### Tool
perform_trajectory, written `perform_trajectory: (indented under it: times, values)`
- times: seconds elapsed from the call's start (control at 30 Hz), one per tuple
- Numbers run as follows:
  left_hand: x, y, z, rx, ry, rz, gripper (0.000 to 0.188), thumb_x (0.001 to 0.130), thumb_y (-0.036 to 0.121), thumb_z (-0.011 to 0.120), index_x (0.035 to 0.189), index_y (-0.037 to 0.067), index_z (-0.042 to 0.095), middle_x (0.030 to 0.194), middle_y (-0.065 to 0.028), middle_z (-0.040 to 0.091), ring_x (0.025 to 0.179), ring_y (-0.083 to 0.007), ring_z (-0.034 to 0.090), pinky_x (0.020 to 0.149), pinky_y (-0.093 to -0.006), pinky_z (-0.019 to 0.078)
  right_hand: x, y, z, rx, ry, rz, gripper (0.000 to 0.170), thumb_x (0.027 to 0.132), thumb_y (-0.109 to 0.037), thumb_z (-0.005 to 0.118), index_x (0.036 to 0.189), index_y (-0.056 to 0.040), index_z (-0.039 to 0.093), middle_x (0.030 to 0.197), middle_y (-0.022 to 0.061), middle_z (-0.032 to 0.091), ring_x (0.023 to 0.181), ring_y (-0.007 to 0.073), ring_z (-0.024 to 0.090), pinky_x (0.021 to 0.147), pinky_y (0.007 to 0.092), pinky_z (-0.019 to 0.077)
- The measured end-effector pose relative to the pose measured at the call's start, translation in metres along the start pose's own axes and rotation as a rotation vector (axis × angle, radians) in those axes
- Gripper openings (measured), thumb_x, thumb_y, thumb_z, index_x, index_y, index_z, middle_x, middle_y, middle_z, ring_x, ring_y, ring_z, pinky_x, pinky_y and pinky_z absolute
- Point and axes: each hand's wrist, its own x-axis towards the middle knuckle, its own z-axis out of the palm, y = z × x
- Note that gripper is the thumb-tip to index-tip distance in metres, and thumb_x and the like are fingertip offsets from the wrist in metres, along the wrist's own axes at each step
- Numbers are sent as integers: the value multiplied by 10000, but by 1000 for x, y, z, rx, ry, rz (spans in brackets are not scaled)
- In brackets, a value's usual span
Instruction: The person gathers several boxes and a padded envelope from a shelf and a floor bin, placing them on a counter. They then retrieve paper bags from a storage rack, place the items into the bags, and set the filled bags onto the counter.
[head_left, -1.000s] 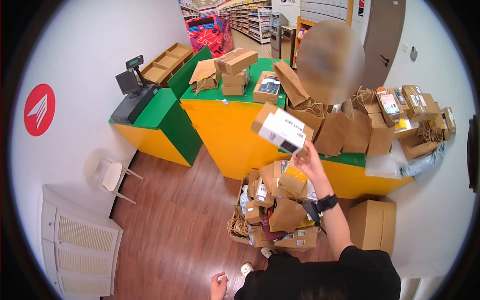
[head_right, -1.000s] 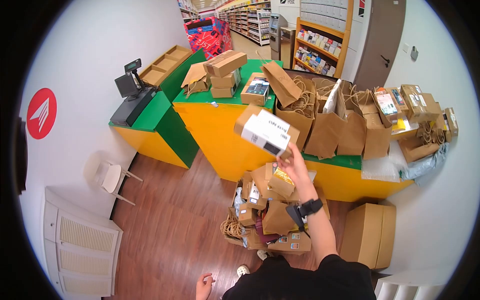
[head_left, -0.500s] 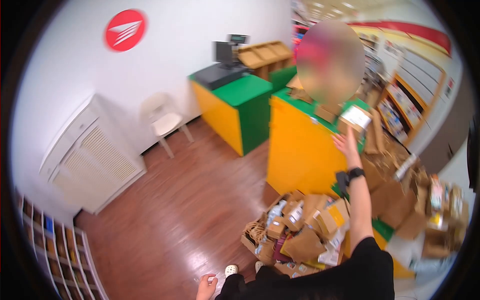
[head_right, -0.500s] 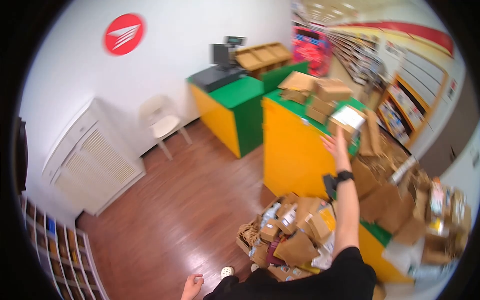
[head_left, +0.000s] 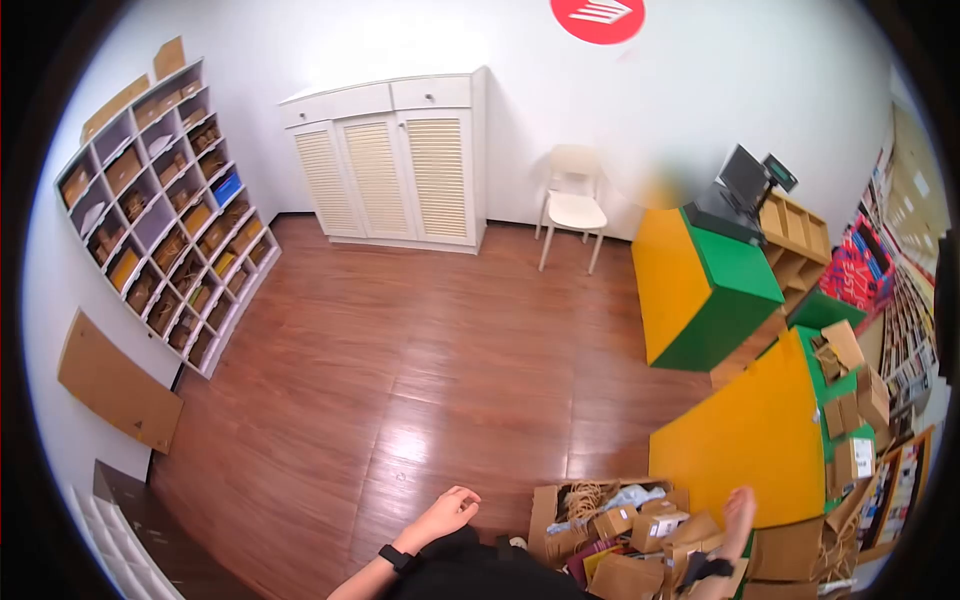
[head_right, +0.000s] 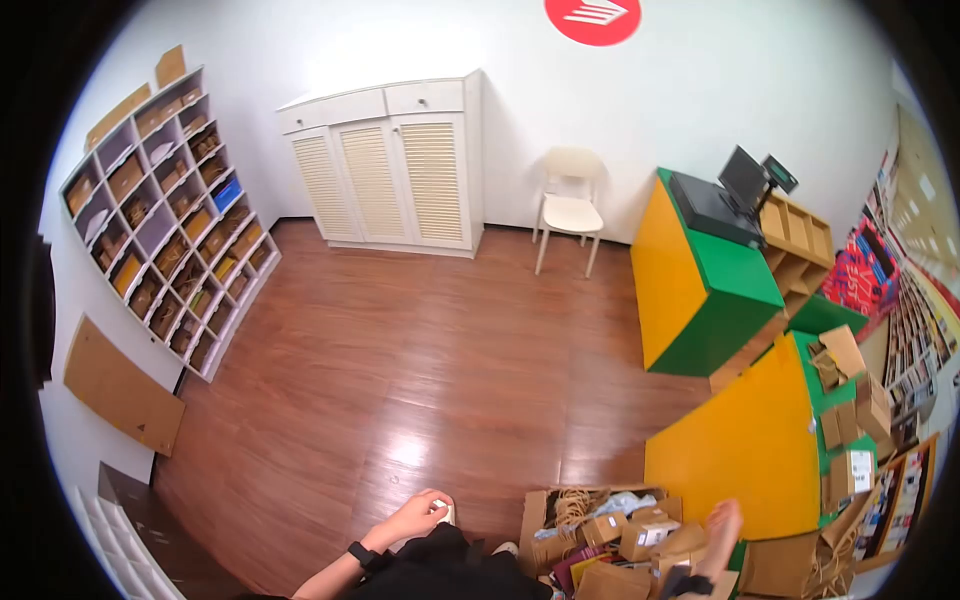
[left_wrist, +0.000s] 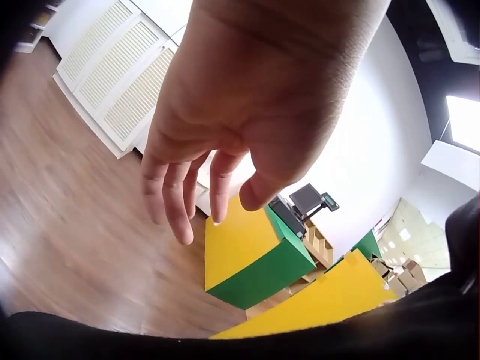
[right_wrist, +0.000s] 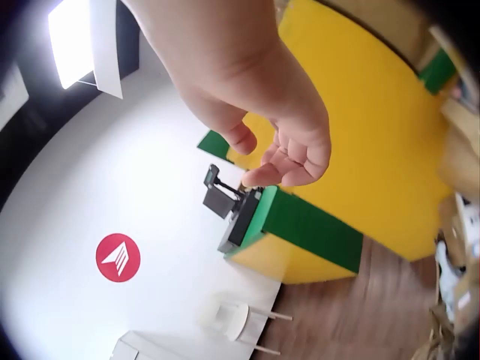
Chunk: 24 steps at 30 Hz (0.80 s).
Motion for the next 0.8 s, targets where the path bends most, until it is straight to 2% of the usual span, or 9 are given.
perform_trajectory:
  times: [0.03,0.17,0.3,0.4,0.5,0.53,0.63,0.7,0.8]
  values:
    - [3,-3,-10,8,20,21,232,777,179,512,921,2,550,915,-157,527,767,-223,564,679,-312,453,-20,22,26,30,-58,134,174,808,-245,476,693,-116,493,587,-3,483,460,82,427,430,199,362]
    - [9,-32,-45,21,72,15,246,778,187,509,928,-5,543,926,-163,523,761,-235,558,682,-316,449,-51,127,96,47,-228,439,171,793,-213,474,674,-93,500,595,37,523,561,129,507,495,244,416]
    - [3,-56,-89,31,125,-28,262,777,207,507,927,-5,543,927,-171,522,758,-240,554,693,-321,444,-79,190,206,-54,-279,688,130,779,-189,502,778,-60,508,683,72,564,603,186,540,529,315,443]
    - [-1,-76,-117,13,205,-87,266,779,213,498,926,-5,541,913,-174,528,760,-240,554,693,-323,444,-101,203,286,-326,-513,632,154,786,-173,500,849,-33,506,759,114,574,678,228,563,588,334,457]
    - [-15,-102,-143,-8,341,-120,264,778,215,490,923,1,543,896,-171,537,761,-241,554,691,-325,443,-110,218,346,-368,-679,601,154,792,-166,488,858,-27,505,771,120,576,677,226,572,574,322,460]
    - [-19,-110,-151,-14,379,-131,262,778,216,489,923,4,544,891,-167,541,761,-240,554,690,-326,443,-118,216,370,-394,-672,604,167,773,-162,525,853,-19,494,748,117,579,643,211,586,542,286,466]
    - [-30,-131,-168,-63,479,-200,260,774,224,494,928,22,550,884,-152,550,760,-233,553,686,-321,444,-128,221,427,-513,-752,565,139,772,-145,512,855,-34,496,716,89,578,604,184,582,517,271,454]
    - [-36,-147,-171,-75,553,-248,259,772,221,514,949,37,562,837,-126,594,722,-196,573,638,-301,448,-130,224,457,-551,-834,583,137,774,-146,510,860,-40,496,711,85,577,608,182,584,520,272,456]
    - [-48,-150,-184,-132,616,-322,255,782,213,508,960,37,557,819,-124,601,719,-196,584,641,-296,456,-136,234,498,-616,-920,584,103,777,-131,501,822,-39,508,710,98,574,601,191,575,513,277,459]
